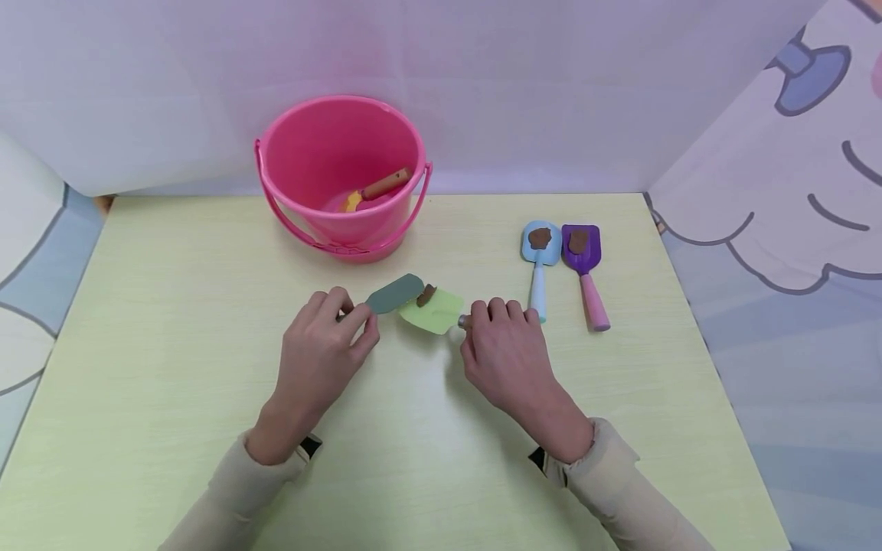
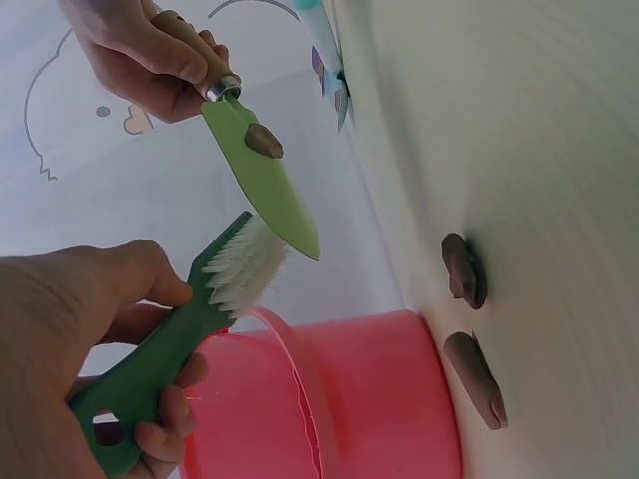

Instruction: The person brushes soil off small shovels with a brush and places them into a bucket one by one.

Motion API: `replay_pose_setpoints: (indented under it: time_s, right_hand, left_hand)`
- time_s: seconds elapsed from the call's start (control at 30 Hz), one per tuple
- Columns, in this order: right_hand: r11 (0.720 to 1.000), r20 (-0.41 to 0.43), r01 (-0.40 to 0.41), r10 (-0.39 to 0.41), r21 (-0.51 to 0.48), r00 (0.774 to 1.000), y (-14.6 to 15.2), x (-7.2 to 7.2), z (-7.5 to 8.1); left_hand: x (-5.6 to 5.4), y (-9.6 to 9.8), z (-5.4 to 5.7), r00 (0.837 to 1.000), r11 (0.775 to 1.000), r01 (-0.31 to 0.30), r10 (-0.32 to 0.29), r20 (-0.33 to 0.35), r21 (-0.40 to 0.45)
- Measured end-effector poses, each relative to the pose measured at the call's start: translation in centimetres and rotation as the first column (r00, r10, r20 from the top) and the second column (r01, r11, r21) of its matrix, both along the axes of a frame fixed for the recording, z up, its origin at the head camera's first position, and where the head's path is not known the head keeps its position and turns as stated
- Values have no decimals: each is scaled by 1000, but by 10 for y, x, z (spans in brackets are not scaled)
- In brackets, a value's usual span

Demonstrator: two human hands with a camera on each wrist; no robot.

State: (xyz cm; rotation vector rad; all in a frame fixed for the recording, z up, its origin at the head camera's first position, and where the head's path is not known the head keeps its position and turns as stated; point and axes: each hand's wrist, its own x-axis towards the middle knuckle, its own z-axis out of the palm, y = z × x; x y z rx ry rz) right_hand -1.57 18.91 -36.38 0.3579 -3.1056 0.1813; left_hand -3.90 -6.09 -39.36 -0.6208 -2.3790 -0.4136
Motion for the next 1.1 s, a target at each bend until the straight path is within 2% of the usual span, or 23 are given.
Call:
replay_pose_setpoints:
  time_s: [0.13,0.33,0.7,0.93,1.1]
  right_hand:
    - [1000,-10,1,-1,2,1000,1,0,-1]
    - [1000,-15,1,-1,4,1000,1,0,-1]
    - [1000,11,-1,0,5,1000,-2,-1,0]
    - [1000,-2,-9,9,2,1000,-4,0,2]
    - [1000,-24,-16,16,1,1000,-5,0,2]
  left_hand:
    - [-1,-2,1,1000,1000,-9,9,6,-4]
    - [0,-4,10,999,1000,-18,18,45,-9]
    - [4,4,12,1000,995,24,-26,17,93]
    - [6,8,13,998,997,38,-41,50,68]
    - [4,8,10,999,999,32,-32,19,29]
